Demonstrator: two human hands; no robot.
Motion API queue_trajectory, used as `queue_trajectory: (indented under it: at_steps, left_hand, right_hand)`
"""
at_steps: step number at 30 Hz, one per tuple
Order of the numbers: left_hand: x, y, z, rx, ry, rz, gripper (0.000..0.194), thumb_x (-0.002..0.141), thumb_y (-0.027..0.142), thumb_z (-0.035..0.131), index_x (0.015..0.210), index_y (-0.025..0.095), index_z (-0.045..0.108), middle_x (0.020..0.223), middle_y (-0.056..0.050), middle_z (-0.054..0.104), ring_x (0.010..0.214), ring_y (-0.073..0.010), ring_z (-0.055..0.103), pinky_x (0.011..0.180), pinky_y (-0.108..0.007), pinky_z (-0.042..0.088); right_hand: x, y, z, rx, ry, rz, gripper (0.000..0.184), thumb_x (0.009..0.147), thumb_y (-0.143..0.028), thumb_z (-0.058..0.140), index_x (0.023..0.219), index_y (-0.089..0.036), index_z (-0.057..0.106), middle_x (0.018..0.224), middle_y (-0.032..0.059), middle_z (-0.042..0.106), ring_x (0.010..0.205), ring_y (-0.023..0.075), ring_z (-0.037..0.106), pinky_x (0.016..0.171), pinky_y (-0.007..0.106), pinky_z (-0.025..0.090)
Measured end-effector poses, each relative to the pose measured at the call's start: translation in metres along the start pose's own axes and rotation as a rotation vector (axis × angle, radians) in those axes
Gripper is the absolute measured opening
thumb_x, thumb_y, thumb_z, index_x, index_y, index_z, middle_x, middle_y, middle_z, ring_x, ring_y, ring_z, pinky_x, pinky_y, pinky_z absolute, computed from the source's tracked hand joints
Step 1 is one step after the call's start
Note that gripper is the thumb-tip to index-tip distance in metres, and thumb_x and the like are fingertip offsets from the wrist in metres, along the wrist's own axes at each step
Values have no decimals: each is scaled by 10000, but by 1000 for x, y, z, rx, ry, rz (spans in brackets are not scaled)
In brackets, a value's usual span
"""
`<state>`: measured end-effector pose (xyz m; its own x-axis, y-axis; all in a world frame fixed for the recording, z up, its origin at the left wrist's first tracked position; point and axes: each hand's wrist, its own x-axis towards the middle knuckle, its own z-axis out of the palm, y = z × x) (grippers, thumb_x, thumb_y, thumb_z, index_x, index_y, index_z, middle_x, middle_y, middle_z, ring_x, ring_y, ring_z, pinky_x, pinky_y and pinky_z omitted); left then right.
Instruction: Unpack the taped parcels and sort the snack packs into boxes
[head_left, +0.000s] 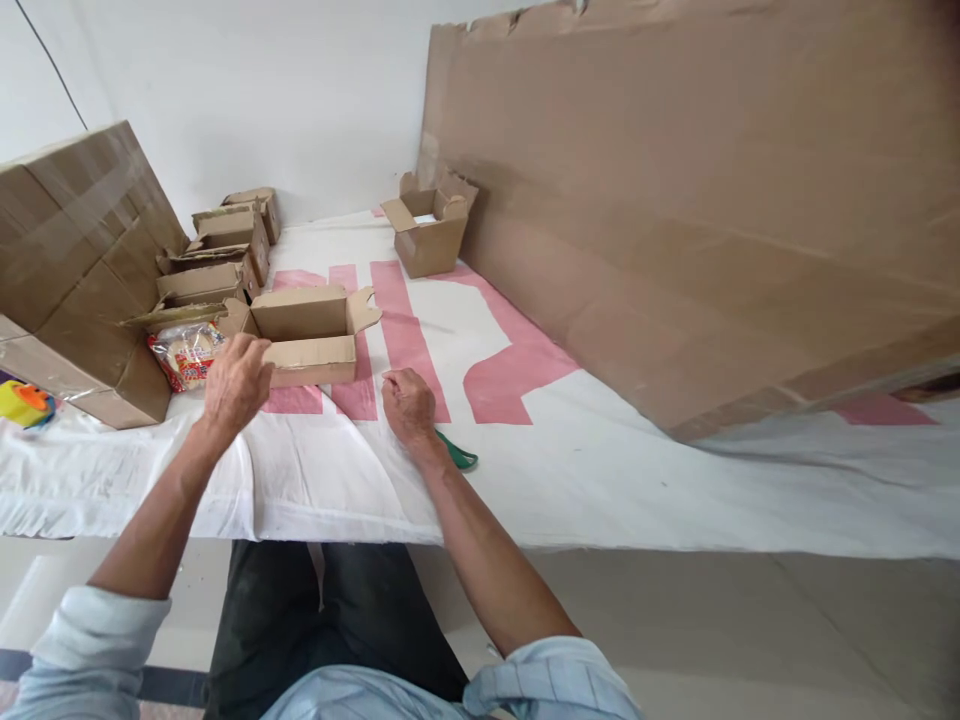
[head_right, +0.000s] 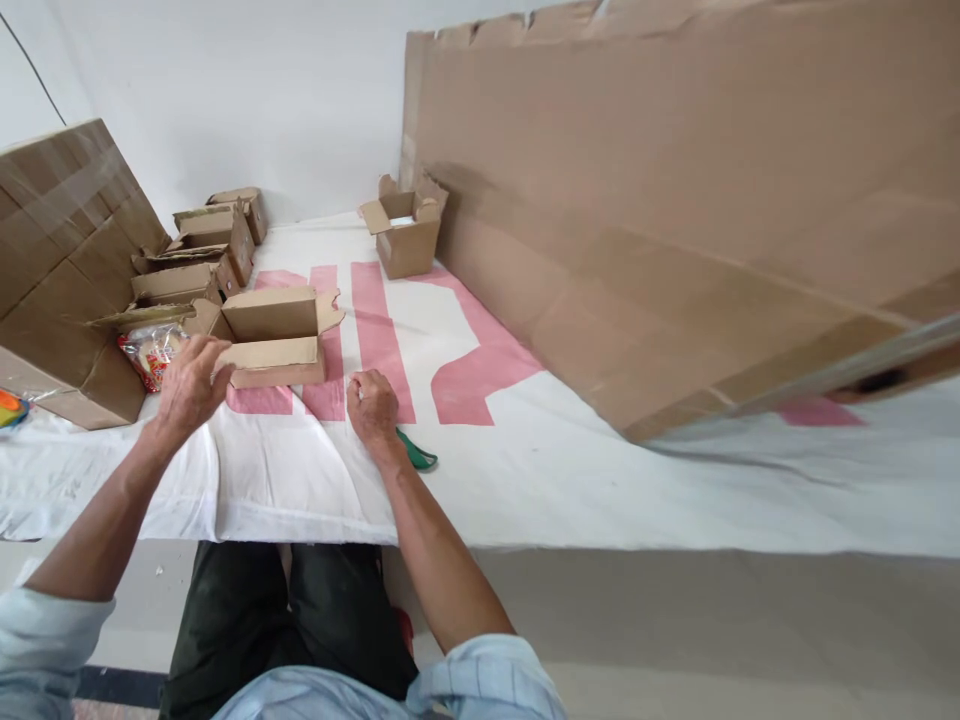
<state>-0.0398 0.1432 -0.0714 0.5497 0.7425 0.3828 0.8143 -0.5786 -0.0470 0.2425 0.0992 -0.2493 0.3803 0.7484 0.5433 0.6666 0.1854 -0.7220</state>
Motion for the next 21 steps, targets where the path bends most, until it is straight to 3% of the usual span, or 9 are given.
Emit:
queue_trajectory:
  at_steps: [3,6,8,11,15,19,21]
  left_hand:
    - [-75,13,26,-69,-131,-36,443,1100,368,545,1493,175,610,1643,-220,571,1483,-372,574,1156,-528,545]
    - [-162,12,46,9,-295,-277,583,1084,469,587,1560,133,583,1713,-269,508,1593,-435,486,1192,-604,514]
    - [-215,-1,45,84,-308,-429,601,1104,463,539,1596,118,576,1742,-255,479,1633,-425,440,1274,-610,431]
    - [-274,-28,24,157,-304,-576,617,1117,468,496,1621,120,573,1760,-234,457,1652,-408,417,1285,-586,426]
    - [-307,-55,-7,158,-378,-717,606,1123,470,463,1636,164,569,1781,-202,438,1671,-393,386,1205,-586,514]
    - [-307,-76,-33,177,-462,-835,598,1129,464,422,1625,166,571,1778,-219,440,1663,-399,389,1158,-618,540]
    - [-303,-89,-49,222,-510,-922,565,1128,465,410,1554,165,630,1711,-241,528,1570,-424,509,1117,-648,550]
  right_hand:
    - [-5,-1,-1,21,-18,-14,219,970,-227,508,946,-222,726,954,107,735,926,274,655,890,406,538]
    - [-9,0,-2,20,-36,-32,198,955,-254,517,914,-227,708,913,107,720,897,274,643,876,409,532]
    - [-11,0,-2,-1,-60,-43,185,942,-259,524,906,-233,703,897,103,715,876,271,636,855,403,533]
    - [-15,-2,-2,-13,-99,-60,193,940,-271,525,918,-231,713,907,112,725,874,276,645,826,401,541]
    - [-23,-17,-2,6,-157,-101,216,968,-297,524,933,-230,726,920,118,747,881,284,674,811,406,562]
    - [-39,-35,-10,14,-240,-200,245,1011,-333,519,961,-232,737,960,125,765,931,293,711,880,433,588]
    - [-56,-39,-17,7,-297,-254,253,1026,-352,528,1013,-230,749,1021,136,781,991,305,729,933,456,601]
